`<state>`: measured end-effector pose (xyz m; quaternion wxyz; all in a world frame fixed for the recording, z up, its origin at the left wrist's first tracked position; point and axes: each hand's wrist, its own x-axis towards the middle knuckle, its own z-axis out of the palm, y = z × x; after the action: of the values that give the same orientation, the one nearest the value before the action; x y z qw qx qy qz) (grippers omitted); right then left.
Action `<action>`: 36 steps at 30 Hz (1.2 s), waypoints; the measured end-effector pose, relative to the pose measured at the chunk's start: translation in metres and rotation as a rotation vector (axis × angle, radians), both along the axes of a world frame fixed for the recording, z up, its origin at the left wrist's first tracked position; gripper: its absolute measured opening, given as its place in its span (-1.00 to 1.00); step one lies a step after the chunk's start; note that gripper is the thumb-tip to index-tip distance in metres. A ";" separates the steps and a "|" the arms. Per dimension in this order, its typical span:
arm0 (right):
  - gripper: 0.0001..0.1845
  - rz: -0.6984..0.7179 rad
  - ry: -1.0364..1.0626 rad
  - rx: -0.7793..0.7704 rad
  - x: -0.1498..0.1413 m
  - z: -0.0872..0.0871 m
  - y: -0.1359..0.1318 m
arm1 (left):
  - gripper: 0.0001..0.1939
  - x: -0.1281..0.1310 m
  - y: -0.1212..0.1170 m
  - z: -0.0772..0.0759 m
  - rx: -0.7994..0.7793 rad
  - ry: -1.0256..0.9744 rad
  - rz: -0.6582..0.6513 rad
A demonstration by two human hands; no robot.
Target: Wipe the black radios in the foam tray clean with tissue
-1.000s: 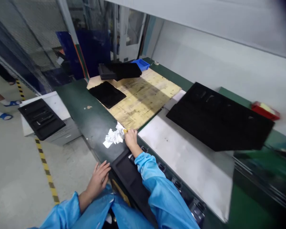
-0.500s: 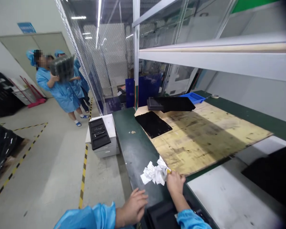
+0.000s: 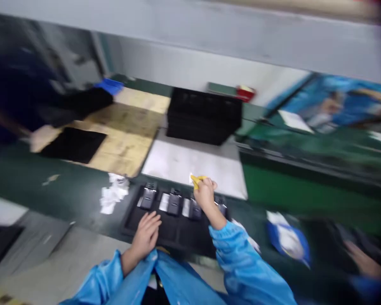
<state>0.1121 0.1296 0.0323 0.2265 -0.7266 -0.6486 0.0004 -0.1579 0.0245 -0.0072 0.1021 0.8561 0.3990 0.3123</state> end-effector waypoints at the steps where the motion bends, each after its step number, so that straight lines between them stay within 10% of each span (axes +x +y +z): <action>1: -0.75 -0.093 -0.025 -0.027 0.030 0.001 -0.011 | -0.65 0.014 0.007 -0.002 -0.011 -0.030 -0.054; 7: -0.74 -0.368 -0.136 -0.155 0.151 -0.013 -0.083 | -0.64 0.105 0.018 -0.004 -0.083 -0.034 -0.300; 16: -0.78 -0.052 -0.115 -0.260 0.153 -0.051 -0.093 | -0.56 0.200 -0.001 -0.017 -0.141 0.261 -0.379; 24: -0.79 0.274 -0.193 -0.201 0.151 -0.063 -0.071 | -0.55 0.223 -0.017 -0.024 -0.168 0.360 -0.240; 36: -0.79 0.365 -0.192 -0.182 0.155 -0.067 -0.073 | -0.57 0.231 -0.028 -0.026 -0.195 0.367 -0.163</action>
<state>0.2674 0.0562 -0.0348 0.0933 -0.6114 -0.7852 0.0308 0.0730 -0.0034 -0.0335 0.1350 0.9140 0.3688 0.1017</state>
